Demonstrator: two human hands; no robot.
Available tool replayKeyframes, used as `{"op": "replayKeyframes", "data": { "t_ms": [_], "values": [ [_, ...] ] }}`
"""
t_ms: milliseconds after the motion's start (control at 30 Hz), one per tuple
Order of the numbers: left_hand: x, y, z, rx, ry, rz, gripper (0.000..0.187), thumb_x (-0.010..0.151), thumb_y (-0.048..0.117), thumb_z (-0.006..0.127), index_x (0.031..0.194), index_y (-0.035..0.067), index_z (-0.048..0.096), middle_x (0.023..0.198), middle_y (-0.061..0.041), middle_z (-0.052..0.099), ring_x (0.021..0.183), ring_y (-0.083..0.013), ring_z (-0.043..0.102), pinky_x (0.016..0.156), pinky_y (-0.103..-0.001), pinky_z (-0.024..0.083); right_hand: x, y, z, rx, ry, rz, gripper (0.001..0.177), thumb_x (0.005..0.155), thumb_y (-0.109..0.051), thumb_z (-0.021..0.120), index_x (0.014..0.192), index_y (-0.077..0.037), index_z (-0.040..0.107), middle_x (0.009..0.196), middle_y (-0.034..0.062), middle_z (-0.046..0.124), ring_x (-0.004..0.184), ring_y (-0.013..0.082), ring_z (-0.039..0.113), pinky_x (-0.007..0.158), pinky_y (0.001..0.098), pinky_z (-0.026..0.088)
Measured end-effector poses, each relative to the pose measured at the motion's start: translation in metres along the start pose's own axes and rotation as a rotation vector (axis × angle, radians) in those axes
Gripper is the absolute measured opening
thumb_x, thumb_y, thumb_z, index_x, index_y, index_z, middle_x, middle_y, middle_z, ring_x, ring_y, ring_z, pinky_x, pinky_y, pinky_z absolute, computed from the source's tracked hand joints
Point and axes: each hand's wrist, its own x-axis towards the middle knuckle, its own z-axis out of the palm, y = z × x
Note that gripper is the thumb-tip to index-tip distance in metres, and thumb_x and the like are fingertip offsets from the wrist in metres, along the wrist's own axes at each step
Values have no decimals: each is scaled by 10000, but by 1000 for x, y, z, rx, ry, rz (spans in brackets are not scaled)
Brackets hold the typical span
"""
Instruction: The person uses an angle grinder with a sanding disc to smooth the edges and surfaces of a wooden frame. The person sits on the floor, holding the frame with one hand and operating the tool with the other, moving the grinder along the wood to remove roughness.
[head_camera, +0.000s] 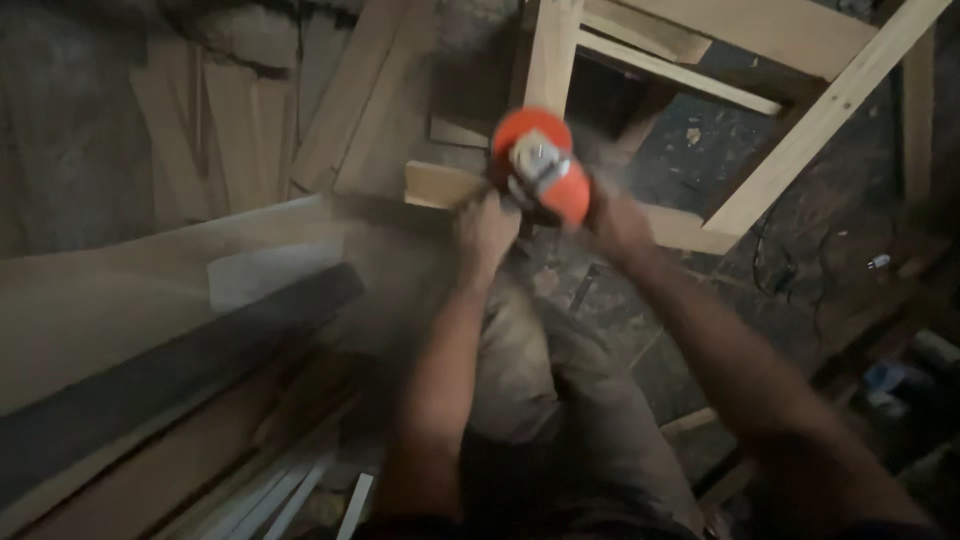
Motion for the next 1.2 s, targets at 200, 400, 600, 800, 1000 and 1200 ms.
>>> {"op": "replayKeyframes", "data": {
  "t_ms": [200,400,600,800,1000,1200],
  "values": [
    [131,76,-68,-11,-131,50,438,794,341,684,1145,78,695,1147,-244,701,1093,-458,659,934,-550,529,87,-37,-104,-113,219,-282,767,870,-349,812,1469,-13,471,1262,257,674,1128,412,657,914,504,526],
    [225,125,-101,-25,279,304,447,757,313,684,1161,123,716,1115,-213,718,1044,-482,660,861,-637,510,181,-14,-149,-43,193,-219,730,893,-403,791,1447,-15,516,1177,258,712,1052,404,710,850,502,558],
    [197,112,-106,92,180,184,353,912,387,639,1156,145,724,1179,-165,728,1151,-398,674,983,-539,529,221,31,-125,-206,372,-641,750,907,-361,841,1470,17,520,1204,301,696,1032,473,683,828,530,551],
    [123,77,-102,-16,-97,-44,443,833,376,661,1186,109,690,1162,-211,685,1120,-448,630,920,-574,503,113,-23,-91,-100,139,-230,756,797,-365,824,1415,-87,487,1062,226,728,986,456,694,852,551,540],
    [96,50,-71,-97,-46,-31,404,863,369,674,1096,44,727,1135,-249,708,1120,-450,652,967,-549,517,70,-54,-76,-64,161,-238,648,806,-331,820,1323,-100,505,1084,228,722,1029,479,670,833,572,521],
    [64,36,-66,-59,-101,-83,423,890,442,655,1112,89,725,1136,-240,706,1109,-462,634,960,-575,491,51,-44,-49,-4,132,-162,700,827,-376,769,1431,-143,503,1115,214,724,1052,467,676,863,564,531]
  ]
}}
